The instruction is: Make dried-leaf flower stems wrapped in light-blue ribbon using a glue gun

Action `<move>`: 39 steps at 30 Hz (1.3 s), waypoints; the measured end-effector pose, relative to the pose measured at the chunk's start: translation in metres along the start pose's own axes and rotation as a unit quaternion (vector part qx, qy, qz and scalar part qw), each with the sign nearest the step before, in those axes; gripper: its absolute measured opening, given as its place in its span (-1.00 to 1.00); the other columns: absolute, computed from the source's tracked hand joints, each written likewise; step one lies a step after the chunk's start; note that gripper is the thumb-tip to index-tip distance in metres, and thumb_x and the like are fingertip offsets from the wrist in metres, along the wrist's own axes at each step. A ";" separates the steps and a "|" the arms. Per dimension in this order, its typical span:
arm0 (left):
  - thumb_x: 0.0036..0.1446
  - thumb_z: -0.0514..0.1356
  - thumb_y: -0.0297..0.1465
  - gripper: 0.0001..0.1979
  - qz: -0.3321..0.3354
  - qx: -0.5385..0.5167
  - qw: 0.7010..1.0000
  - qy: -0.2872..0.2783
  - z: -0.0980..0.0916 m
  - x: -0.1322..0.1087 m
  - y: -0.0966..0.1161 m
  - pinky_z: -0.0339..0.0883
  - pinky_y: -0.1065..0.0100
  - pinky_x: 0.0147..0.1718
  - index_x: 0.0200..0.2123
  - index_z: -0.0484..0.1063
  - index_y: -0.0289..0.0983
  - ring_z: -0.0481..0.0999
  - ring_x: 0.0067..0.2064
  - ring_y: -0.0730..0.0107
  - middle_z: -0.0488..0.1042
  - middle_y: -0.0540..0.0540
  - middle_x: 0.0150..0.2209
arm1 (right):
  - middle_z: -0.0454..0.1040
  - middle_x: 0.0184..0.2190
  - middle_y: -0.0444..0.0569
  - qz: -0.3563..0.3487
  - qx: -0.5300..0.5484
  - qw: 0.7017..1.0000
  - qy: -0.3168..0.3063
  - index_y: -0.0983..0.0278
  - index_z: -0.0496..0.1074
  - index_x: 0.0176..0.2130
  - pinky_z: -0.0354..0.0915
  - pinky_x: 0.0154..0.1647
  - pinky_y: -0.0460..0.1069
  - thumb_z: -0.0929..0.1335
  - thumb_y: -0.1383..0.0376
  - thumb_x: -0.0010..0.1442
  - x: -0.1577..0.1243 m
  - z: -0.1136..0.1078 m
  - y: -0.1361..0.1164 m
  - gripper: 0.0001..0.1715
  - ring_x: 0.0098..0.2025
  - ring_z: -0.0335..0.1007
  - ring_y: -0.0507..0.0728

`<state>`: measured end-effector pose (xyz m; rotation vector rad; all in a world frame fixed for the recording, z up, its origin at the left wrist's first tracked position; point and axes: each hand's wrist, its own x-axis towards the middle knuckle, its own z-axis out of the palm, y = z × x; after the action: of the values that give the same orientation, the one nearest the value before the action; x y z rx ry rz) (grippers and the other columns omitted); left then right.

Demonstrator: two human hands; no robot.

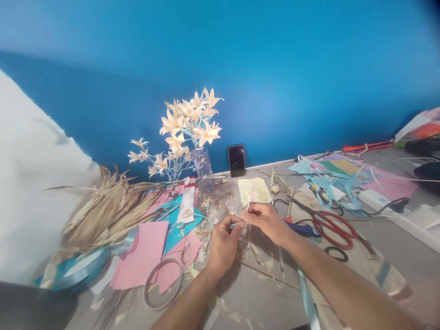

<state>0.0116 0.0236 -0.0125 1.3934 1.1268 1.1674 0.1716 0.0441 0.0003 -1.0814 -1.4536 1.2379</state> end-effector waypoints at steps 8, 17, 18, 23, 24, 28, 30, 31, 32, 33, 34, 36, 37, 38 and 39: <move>0.07 0.27 -0.32 -0.86 -0.027 0.015 0.999 0.013 -0.001 0.000 0.001 0.21 0.45 -0.53 -0.38 0.48 -0.28 0.41 -0.54 0.45 0.49 0.01 -0.55 | 0.28 -0.59 -0.20 0.058 0.123 0.991 0.010 0.27 0.36 -0.53 0.07 -0.51 -0.08 0.53 -0.07 -0.06 0.002 0.005 0.010 -0.48 -0.53 0.14 0.00; 0.13 0.14 -0.57 -0.85 0.293 0.149 0.942 0.063 -0.006 -0.002 -0.001 0.39 0.34 -0.26 -0.38 0.45 -0.22 0.54 -0.25 0.34 0.53 -0.06 -0.33 | 0.14 -0.68 -0.28 0.053 0.104 0.991 0.065 0.26 0.30 -0.58 -0.10 -0.56 -0.08 0.55 -0.09 -0.14 0.003 0.009 0.010 -0.42 -0.60 -0.04 -0.05; 0.12 0.12 -0.59 -0.82 0.317 0.174 0.930 0.061 -0.008 -0.002 -0.002 0.39 0.33 -0.25 -0.37 0.44 -0.22 0.54 -0.24 0.34 0.53 -0.07 -0.32 | 0.13 -0.68 -0.28 0.053 0.111 0.991 0.058 0.27 0.32 -0.57 -0.11 -0.56 -0.08 0.55 -0.09 -0.14 0.003 0.010 0.010 -0.43 -0.60 -0.05 -0.05; 0.07 0.08 -0.67 -0.74 0.365 0.259 0.891 0.079 -0.018 0.000 -0.004 0.41 0.28 -0.21 -0.33 0.41 -0.20 0.54 -0.20 0.30 0.53 -0.09 -0.27 | 0.31 -0.61 -0.17 0.049 -0.022 0.998 -0.034 0.28 0.49 -0.40 0.01 -0.56 -0.07 0.40 -0.08 0.13 -0.003 -0.004 -0.011 -0.54 -0.59 0.11 0.00; 0.07 0.07 -0.68 -0.74 0.369 0.266 0.887 0.080 -0.020 0.000 -0.005 0.41 0.28 -0.21 -0.32 0.40 -0.20 0.54 -0.19 0.29 0.53 -0.09 -0.27 | 0.39 -0.56 -0.12 0.030 -0.109 0.992 -0.048 0.26 0.50 -0.37 0.06 -0.53 -0.06 0.40 0.00 0.17 -0.007 -0.012 -0.017 -0.63 -0.56 0.19 0.03; 0.09 0.08 -0.68 -0.73 0.378 0.280 0.879 0.081 -0.023 0.000 -0.003 0.41 0.29 -0.20 -0.30 0.37 -0.20 0.52 -0.19 0.30 0.51 -0.10 -0.25 | 0.50 -0.45 -0.02 -0.035 -0.495 0.868 -0.020 0.22 0.49 -0.41 0.13 -0.39 -0.01 0.40 0.33 0.14 -0.036 -0.052 -0.029 -0.92 -0.38 0.38 0.16; 0.09 0.09 -0.68 -0.74 0.386 0.284 0.874 0.084 -0.023 0.000 -0.003 0.41 0.30 -0.20 -0.30 0.36 -0.19 0.53 -0.19 0.31 0.50 -0.09 -0.26 | 0.53 -0.32 0.05 -0.015 -0.592 0.806 -0.012 0.23 0.51 -0.29 0.17 -0.31 0.01 0.38 0.42 0.09 -0.049 -0.070 -0.024 -0.86 -0.24 0.43 0.24; 0.10 0.09 -0.68 -0.74 0.392 0.287 0.870 0.085 -0.023 0.000 -0.002 0.41 0.31 -0.21 -0.30 0.36 -0.19 0.53 -0.19 0.32 0.50 -0.09 -0.26 | 0.53 -0.27 0.07 -0.004 -0.621 0.783 -0.021 0.24 0.50 -0.24 0.18 -0.27 0.02 0.37 0.46 0.06 -0.054 -0.076 -0.020 -0.77 -0.19 0.44 0.27; 0.10 0.09 -0.68 -0.74 0.399 0.292 0.865 0.086 -0.022 0.000 -0.002 0.41 0.32 -0.21 -0.29 0.36 -0.19 0.54 -0.19 0.32 0.50 -0.08 -0.26 | 0.53 -0.23 0.09 0.000 -0.641 0.767 -0.029 0.26 0.50 -0.18 0.19 -0.23 0.03 0.35 0.49 0.04 -0.058 -0.080 -0.016 -0.68 -0.14 0.43 0.28; 0.11 0.10 -0.67 -0.75 0.406 0.296 0.860 0.088 -0.022 0.000 -0.002 0.41 0.32 -0.21 -0.29 0.36 -0.19 0.54 -0.19 0.32 0.50 -0.08 -0.25 | 0.52 -0.20 0.11 0.003 -0.654 0.756 -0.033 0.27 0.49 -0.14 0.20 -0.20 0.04 0.34 0.51 0.02 -0.061 -0.082 -0.011 -0.61 -0.11 0.42 0.30; 0.11 0.10 -0.67 -0.75 0.414 0.301 0.854 0.091 -0.021 0.000 -0.002 0.41 0.33 -0.22 -0.29 0.36 -0.19 0.55 -0.20 0.32 0.51 -0.08 -0.25 | 0.50 -0.17 0.13 0.003 -0.664 0.747 -0.031 0.28 0.48 -0.10 0.20 -0.17 0.05 0.32 0.52 0.02 -0.062 -0.083 -0.008 -0.57 -0.08 0.41 0.30; 0.12 0.11 -0.66 -0.76 0.427 0.310 0.844 0.097 -0.021 0.001 -0.003 0.41 0.34 -0.23 -0.29 0.36 -0.19 0.55 -0.21 0.33 0.51 -0.08 -0.26 | 0.48 -0.12 0.15 -0.002 -0.677 0.736 -0.016 0.28 0.45 -0.05 0.20 -0.14 0.06 0.31 0.51 0.05 -0.062 -0.081 -0.003 -0.55 -0.06 0.39 0.30; 0.13 0.11 -0.66 -0.76 0.431 0.314 0.840 0.098 -0.020 0.001 -0.003 0.41 0.34 -0.23 -0.29 0.36 -0.19 0.56 -0.21 0.33 0.51 -0.08 -0.26 | 0.47 -0.12 0.16 -0.004 -0.681 0.732 -0.013 0.29 0.45 -0.04 0.19 -0.14 0.07 0.31 0.50 0.07 -0.061 -0.080 -0.001 -0.56 -0.06 0.38 0.30; 0.13 0.11 -0.67 -0.76 0.435 0.317 0.837 0.098 -0.021 0.001 -0.004 0.41 0.34 -0.22 -0.29 0.36 -0.19 0.56 -0.21 0.33 0.51 -0.08 -0.25 | 0.48 -0.13 0.17 -0.005 -0.684 0.729 -0.016 0.29 0.44 -0.04 0.19 -0.15 0.07 0.31 0.49 0.09 -0.060 -0.079 0.000 -0.58 -0.07 0.38 0.30; 0.13 0.11 -0.67 -0.76 0.437 0.321 0.835 0.096 -0.021 0.001 -0.004 0.42 0.35 -0.22 -0.28 0.36 -0.19 0.56 -0.20 0.33 0.51 -0.08 -0.25 | 0.48 -0.15 0.16 -0.006 -0.684 0.729 -0.024 0.30 0.44 -0.04 0.19 -0.16 0.07 0.31 0.48 0.09 -0.059 -0.078 0.001 -0.60 -0.09 0.37 0.30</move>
<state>-0.0092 0.0270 -0.0146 2.5301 1.0791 1.6590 0.2599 0.0016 0.0000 -1.9114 -2.4387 -0.0923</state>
